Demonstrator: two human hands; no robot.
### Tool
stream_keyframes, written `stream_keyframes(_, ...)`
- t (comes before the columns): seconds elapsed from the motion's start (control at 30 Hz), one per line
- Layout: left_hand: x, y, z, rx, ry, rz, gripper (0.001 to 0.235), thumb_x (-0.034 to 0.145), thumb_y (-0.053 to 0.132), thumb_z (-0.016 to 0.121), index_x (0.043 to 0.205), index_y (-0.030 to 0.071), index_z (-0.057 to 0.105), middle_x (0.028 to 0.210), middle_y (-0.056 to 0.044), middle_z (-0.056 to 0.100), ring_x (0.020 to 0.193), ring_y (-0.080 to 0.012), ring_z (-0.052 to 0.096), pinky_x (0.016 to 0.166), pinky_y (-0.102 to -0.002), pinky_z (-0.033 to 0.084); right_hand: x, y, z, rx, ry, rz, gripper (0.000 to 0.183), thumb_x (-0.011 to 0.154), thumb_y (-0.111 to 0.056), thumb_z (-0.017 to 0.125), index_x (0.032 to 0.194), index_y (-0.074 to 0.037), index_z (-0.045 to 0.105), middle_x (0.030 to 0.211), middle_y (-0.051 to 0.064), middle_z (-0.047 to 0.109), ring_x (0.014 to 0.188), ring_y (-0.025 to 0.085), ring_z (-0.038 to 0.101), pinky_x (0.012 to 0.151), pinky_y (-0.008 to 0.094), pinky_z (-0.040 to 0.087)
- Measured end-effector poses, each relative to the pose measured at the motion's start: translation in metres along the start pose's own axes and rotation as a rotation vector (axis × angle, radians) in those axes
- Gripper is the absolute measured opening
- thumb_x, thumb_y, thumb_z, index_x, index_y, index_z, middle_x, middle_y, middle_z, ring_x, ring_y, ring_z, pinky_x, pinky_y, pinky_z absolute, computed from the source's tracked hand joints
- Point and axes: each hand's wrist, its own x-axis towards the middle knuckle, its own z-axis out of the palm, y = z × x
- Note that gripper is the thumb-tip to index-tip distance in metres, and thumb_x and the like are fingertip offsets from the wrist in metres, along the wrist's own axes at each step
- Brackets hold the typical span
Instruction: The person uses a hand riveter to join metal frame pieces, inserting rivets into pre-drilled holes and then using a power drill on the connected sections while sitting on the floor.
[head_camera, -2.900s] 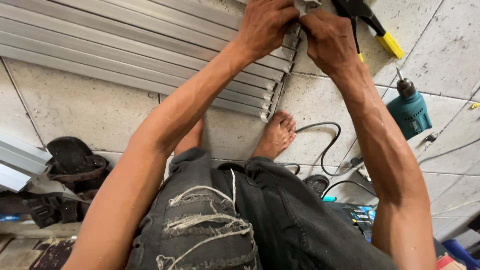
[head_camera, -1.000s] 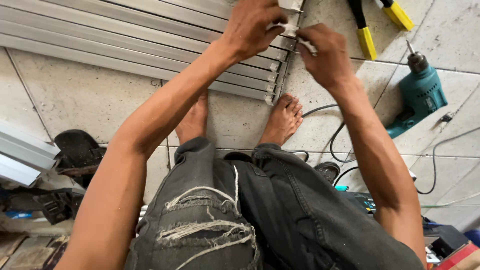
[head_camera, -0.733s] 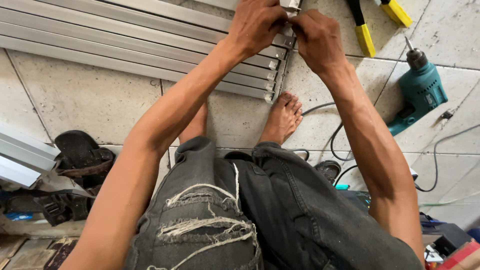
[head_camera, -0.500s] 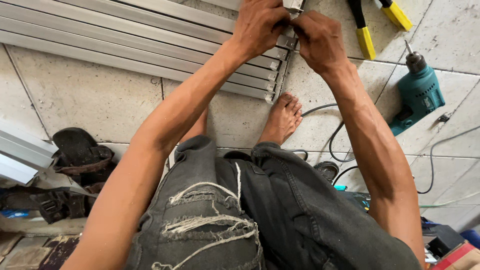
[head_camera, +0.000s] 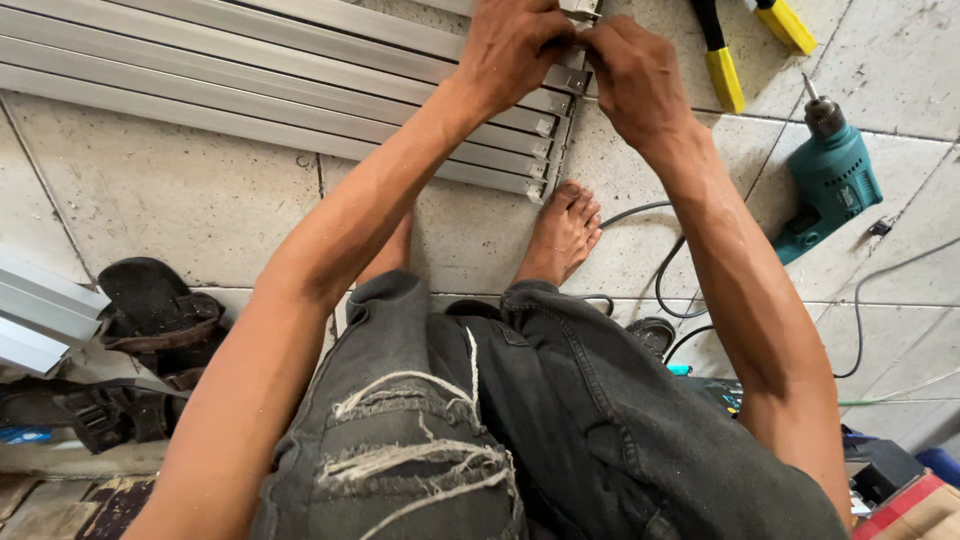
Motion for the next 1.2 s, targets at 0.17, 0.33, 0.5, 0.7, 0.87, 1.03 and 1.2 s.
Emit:
stream_keyframes(0.17,-0.003,0.011,-0.034,-0.110,-0.067,-0.017,0.010,0.106,0.017,0.103,0.111,0.019,0.095,0.103,-0.002,0.086,0.093,-0.0335,0.080,0.073,-0.052,0.053,-0.034,-0.033,-0.023,0.025,-0.018,0.122,0.029,0.117,0.018,0.089,0.146,0.014,0.085,0.127,0.029,0.086,0.110,0.043,0.081,0.096,0.054,0.065)
stream_keyframes(0.33,-0.023,0.015,-0.023,0.033,-0.162,0.007,0.017,0.110,0.040,0.101,0.109,0.029,0.089,0.103,0.001,0.072,0.098,-0.0308,0.073,0.082,-0.052,0.045,-0.037,-0.024,0.013,0.005,0.019,0.077,0.024,0.120,0.012,0.086,0.143,0.007,0.087,0.130,0.026,0.089,0.112,0.044,0.086,0.099,0.053,0.067)
stream_keyframes(0.5,-0.021,0.013,-0.007,0.129,-0.137,-0.031,0.014,0.096,0.037,0.100,0.096,0.030,0.088,0.099,0.005,0.071,0.098,-0.0281,0.070,0.079,-0.051,0.043,-0.017,-0.020,0.012,0.011,0.064,0.057,0.021,0.116,0.018,0.082,0.134,0.009,0.087,0.125,0.026,0.091,0.111,0.045,0.086,0.096,0.053,0.067)
stream_keyframes(0.7,-0.023,0.019,0.001,0.089,-0.054,-0.093,0.015,0.099,0.032,0.099,0.102,0.026,0.085,0.102,0.003,0.072,0.102,-0.0301,0.069,0.088,-0.053,0.045,-0.014,-0.014,0.009,-0.008,-0.007,0.008,0.026,0.122,0.014,0.079,0.146,0.009,0.086,0.127,0.028,0.089,0.110,0.049,0.084,0.094,0.056,0.065)
stream_keyframes(0.87,-0.021,0.022,-0.001,0.064,0.010,-0.082,0.009,0.091,0.025,0.092,0.099,0.026,0.088,0.097,0.005,0.075,0.096,-0.0316,0.072,0.083,-0.052,0.044,-0.009,-0.017,0.007,-0.010,0.002,-0.020,0.031,0.122,0.013,0.074,0.149,0.005,0.087,0.119,0.026,0.086,0.103,0.048,0.082,0.088,0.056,0.061)
stream_keyframes(1.03,-0.019,0.030,-0.012,-0.023,-0.011,-0.090,0.012,0.097,0.023,0.091,0.108,0.028,0.092,0.102,0.006,0.082,0.098,-0.0308,0.076,0.088,-0.052,0.047,-0.014,-0.018,0.009,-0.035,0.025,-0.022,0.030,0.118,0.012,0.080,0.145,0.002,0.089,0.119,0.023,0.087,0.102,0.047,0.084,0.086,0.054,0.063)
stream_keyframes(1.2,-0.022,0.025,-0.012,-0.015,0.011,-0.056,0.017,0.095,0.016,0.093,0.108,0.025,0.093,0.100,0.004,0.083,0.092,-0.0316,0.078,0.077,-0.052,0.051,-0.022,-0.008,0.016,-0.090,0.037,-0.030,0.050,0.107,0.020,0.075,0.151,0.001,0.090,0.121,0.022,0.086,0.104,0.043,0.084,0.086,0.052,0.066)
